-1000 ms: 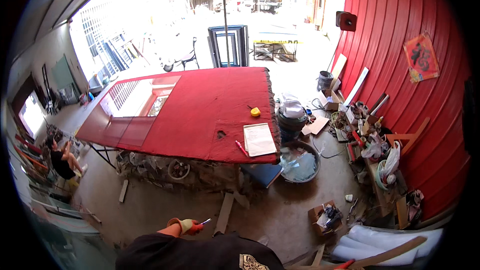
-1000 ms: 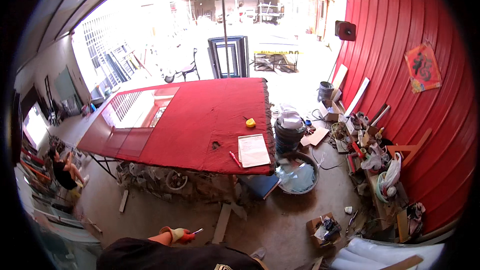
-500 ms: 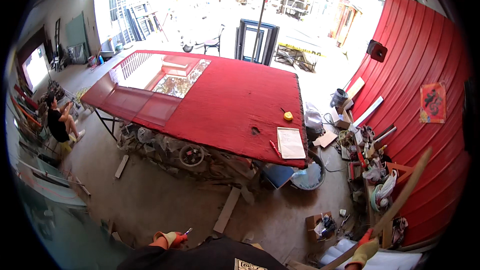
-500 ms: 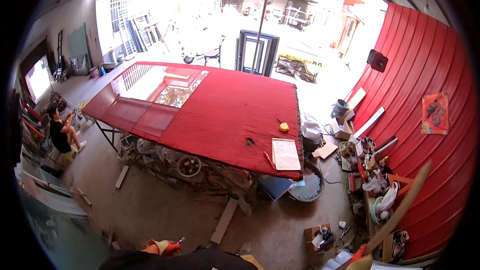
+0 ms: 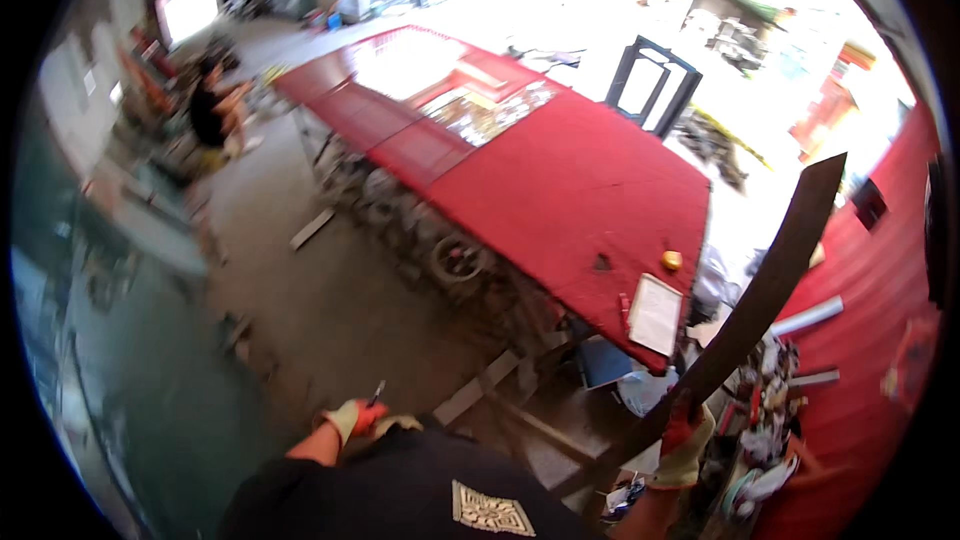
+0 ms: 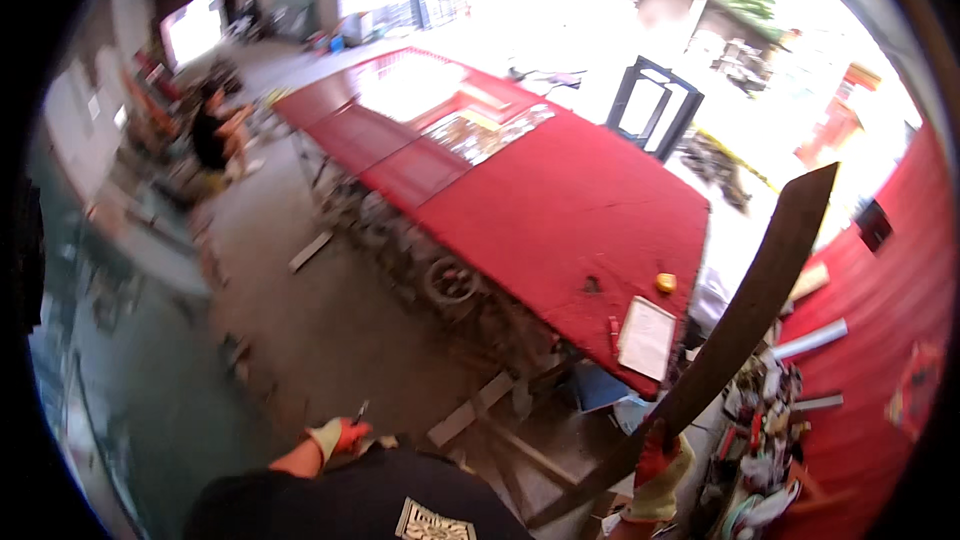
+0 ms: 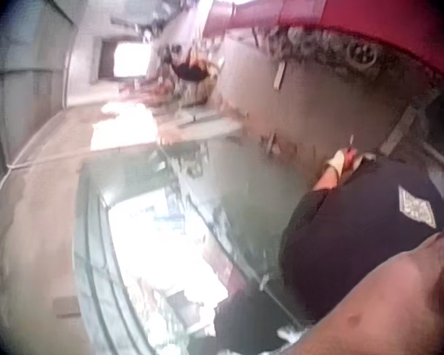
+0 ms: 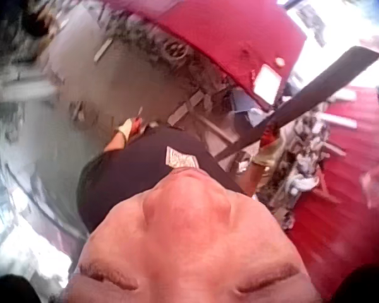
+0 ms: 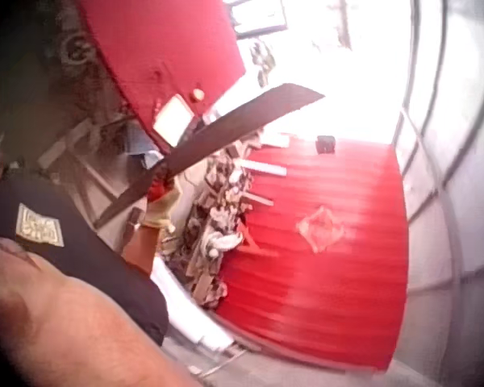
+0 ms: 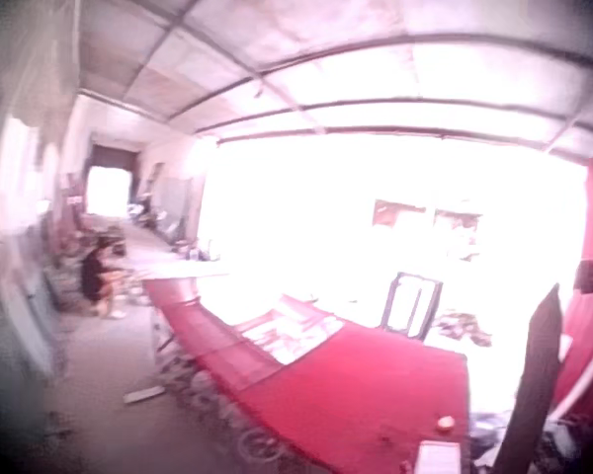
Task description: The person measures a large sheet of glass on a red table using a tape measure, marks it with a scribe tool guided by a wooden frame, and records measurements in a notebook.
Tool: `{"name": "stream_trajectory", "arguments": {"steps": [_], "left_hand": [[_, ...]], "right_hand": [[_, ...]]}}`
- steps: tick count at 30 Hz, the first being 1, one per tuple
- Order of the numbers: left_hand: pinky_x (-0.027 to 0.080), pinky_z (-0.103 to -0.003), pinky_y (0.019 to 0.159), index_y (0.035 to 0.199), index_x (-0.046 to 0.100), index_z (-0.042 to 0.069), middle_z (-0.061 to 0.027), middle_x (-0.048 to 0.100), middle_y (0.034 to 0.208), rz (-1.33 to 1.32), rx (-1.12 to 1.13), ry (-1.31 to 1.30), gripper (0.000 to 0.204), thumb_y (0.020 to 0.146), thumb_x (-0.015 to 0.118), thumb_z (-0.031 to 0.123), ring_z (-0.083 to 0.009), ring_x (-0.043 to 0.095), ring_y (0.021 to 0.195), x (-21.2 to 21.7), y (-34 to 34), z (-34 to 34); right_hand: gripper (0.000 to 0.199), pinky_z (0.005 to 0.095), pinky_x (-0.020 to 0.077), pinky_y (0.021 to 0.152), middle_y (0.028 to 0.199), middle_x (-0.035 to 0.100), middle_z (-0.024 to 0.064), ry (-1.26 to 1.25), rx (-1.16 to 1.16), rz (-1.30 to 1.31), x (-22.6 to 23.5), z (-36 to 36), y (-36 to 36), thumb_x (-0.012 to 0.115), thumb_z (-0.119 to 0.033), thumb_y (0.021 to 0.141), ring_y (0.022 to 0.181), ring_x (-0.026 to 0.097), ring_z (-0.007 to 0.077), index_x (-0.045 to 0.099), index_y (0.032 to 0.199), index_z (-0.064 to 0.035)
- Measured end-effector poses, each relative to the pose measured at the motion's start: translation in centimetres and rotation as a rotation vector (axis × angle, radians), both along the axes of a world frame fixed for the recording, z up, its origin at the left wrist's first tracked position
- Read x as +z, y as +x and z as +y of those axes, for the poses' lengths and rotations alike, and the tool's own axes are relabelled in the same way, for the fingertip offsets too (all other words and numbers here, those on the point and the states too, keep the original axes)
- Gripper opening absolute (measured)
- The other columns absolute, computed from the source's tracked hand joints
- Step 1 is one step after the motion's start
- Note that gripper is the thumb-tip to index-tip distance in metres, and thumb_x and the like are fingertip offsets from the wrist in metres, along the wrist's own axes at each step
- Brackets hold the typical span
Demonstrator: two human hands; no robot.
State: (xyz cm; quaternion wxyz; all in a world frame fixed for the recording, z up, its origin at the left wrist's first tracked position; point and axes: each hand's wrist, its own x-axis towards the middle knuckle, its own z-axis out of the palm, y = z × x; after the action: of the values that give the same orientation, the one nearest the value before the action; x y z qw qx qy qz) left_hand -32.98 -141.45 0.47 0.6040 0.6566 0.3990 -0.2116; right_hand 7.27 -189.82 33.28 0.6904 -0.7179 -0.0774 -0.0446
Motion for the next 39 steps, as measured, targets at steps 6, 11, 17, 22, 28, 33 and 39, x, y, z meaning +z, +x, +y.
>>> {"name": "stream_trajectory", "arguments": {"steps": [6, 11, 17, 22, 28, 33, 39], "left_hand": [[0.049, -0.039, 0.052, 0.124, 0.065, 0.003, -0.0134, 0.068, 0.09, -0.147, 0.917, -0.302, 0.038, 0.106, 0.072, 0.036, -0.02, 0.058, 0.058, 2.1, -2.7, -0.8], [0.059, -0.04, 0.06, 0.134, 0.064, 0.011, -0.01, 0.069, 0.1, -0.215, 1.237, -0.298, 0.039, 0.11, 0.067, 0.042, -0.0201, 0.066, 0.072, -1.0, -3.9, 2.6], [0.062, -0.038, 0.066, 0.142, 0.062, 0.018, -0.0058, 0.072, 0.106, -0.288, 1.453, -0.389, 0.041, 0.112, 0.062, 0.046, -0.0223, 0.073, 0.084, -5.7, -3.2, 13.7], [0.052, -0.027, 0.058, 0.144, 0.063, 0.016, -0.0049, 0.073, 0.108, -0.405, 1.632, -0.313, 0.045, 0.114, 0.057, 0.049, -0.0195, 0.075, 0.087, -7.9, -6.0, 28.5], [0.063, -0.039, 0.081, 0.15, 0.06, 0.014, -0.0119, 0.073, 0.133, -0.891, 1.621, -0.413, 0.045, 0.114, 0.057, 0.041, -0.0287, 0.075, 0.111, -1.1, -6.8, 45.5], [0.06, -0.052, 0.106, 0.162, 0.052, 0.012, -0.0193, 0.061, 0.158, -1.739, 0.977, -0.812, 0.056, 0.116, 0.053, 0.044, -0.0395, 0.065, 0.137, 8.5, -6.0, 52.1], [0.057, -0.038, 0.101, 0.152, 0.059, 0.009, -0.0093, 0.073, 0.133, -1.092, 1.552, 0.095, 0.073, 0.106, 0.063, 0.066, -0.0253, 0.07, 0.114, 14.2, -5.4, 56.4]], "right_hand": [[0.04, 0.0328, 0.0549, 0.084, 0.1, 0.075, 0.0059, -0.259, 0.369, -0.314, 1.9, 18.3, 0.7, 0.067, -0.038, 0.11, 0.091, 0.069, 0.0188, 0.075, 0.12, -0.0007], [0.052, 0.0335, 0.0577, 0.081, 0.106, 0.077, 0.0108, 0.178, 0.45, -0.275, 5.8, 30.9, 2.8, 0.071, -0.047, 0.107, 0.092, 0.073, 0.0197, 0.07, 0.125, 0.0017], [0.074, 0.0449, 0.0726, 0.082, 0.131, 0.069, 0.0257, 0.628, 0.798, -0.231, 8.1, 41.4, 9.5, 0.075, -0.039, 0.104, 0.106, 0.076, 0.0365, 0.043, 0.16, -0.0014], [0.051, 0.046, 0.0692, 0.086, 0.128, 0.071, 0.025, 0.758, 0.718, -0.099, 14.2, 50.7, 10.5, 0.068, -0.038, 0.11, 0.099, 0.078, 0.0324, 0.053, 0.151, -0.011], [0.062, 0.0544, 0.0666, 0.079, 0.115, 0.075, 0.0172, 0.651, 0.893, -0.078, 16.8, 58.8, 19.5, 0.054, -0.054, 0.114, 0.092, 0.077, 0.0351, 0.055, 0.149, -0.0031], [0.055, 0.0438, 0.0664, 0.08, 0.118, 0.078, 0.0141, 0.642, 0.672, -0.051, 12.0, 69.9, 28.9, 0.065, -0.051, 0.11, 0.1, 0.077, 0.0265, 0.067, 0.141, -0.0052], [0.058, 0.0362, 0.062, 0.086, 0.105, 0.078, 0.0109, 0.655, 0.577, 0.228, 2.8, 89.0, 30.8, 0.068, -0.056, 0.107, 0.094, 0.074, 0.0231, 0.07, 0.135, -0.0057]]}}
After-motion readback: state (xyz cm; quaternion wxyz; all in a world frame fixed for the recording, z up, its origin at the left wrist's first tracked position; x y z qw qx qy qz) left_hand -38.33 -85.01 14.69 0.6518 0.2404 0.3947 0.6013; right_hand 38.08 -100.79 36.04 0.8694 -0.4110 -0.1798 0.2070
